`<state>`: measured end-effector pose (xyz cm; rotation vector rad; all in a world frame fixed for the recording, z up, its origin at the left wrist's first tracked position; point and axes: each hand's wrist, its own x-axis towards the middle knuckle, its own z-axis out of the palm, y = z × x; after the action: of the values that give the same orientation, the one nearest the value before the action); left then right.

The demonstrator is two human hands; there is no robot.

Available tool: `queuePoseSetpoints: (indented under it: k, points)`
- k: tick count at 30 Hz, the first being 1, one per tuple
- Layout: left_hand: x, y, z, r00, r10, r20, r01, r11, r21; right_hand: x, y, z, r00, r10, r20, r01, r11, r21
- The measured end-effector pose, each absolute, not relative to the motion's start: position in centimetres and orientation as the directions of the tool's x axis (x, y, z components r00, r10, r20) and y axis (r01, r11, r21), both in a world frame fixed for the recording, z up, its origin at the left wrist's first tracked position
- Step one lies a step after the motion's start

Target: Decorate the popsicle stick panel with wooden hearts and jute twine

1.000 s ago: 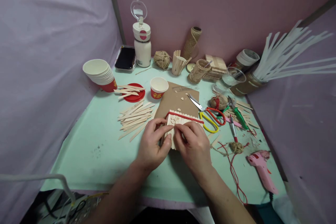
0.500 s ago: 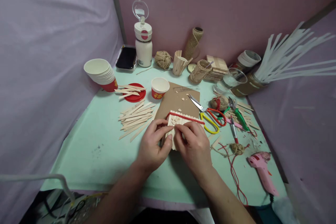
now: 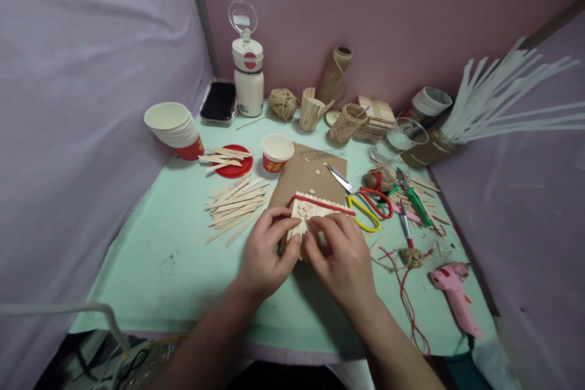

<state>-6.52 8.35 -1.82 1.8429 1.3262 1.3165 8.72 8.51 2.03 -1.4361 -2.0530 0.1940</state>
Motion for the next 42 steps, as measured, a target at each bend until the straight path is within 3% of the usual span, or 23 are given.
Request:
queuePoseSetpoints:
  k: [11, 19, 23, 26, 33, 42]
  points:
    - [-6.6, 8.3, -2.0, 0.055, 0.912, 0.405, 0.424, -0.389, 0.818, 8.5, 8.7, 2.0, -0.257, 0.874, 0.412, 0.823, 0.422, -0.380]
    - [-6.6, 8.3, -1.9, 0.056, 0.909, 0.413, 0.435, -0.394, 0.810, 8.5, 8.5, 2.5, -0.245, 0.882, 0.403, 0.810, 0.414, -0.415]
    - [-6.6, 8.4, -1.7, 0.037, 0.907, 0.419, 0.457, -0.388, 0.800, 9.8, 7.8, 3.7, -0.164, 0.857, 0.488, 0.770, 0.420, -0.480]
    - [-6.7, 8.4, -1.5, -0.045, 0.891, 0.451, 0.482, -0.376, 0.791, 11.9, 6.9, 4.3, -0.053, 0.837, 0.545, 0.766, 0.384, -0.515]
    - [-6.7, 8.6, -2.0, -0.330, 0.765, 0.553, 0.420, -0.406, 0.812, 17.3, 3.7, 2.5, 0.067, 0.846, 0.529, 0.805, 0.267, -0.529]
    - [-5.0, 8.2, 2.2, -0.488, 0.689, 0.536, 0.163, -0.532, 0.831, 19.9, -0.3, -0.6, 0.107, 0.855, 0.508, 0.768, 0.253, -0.589]
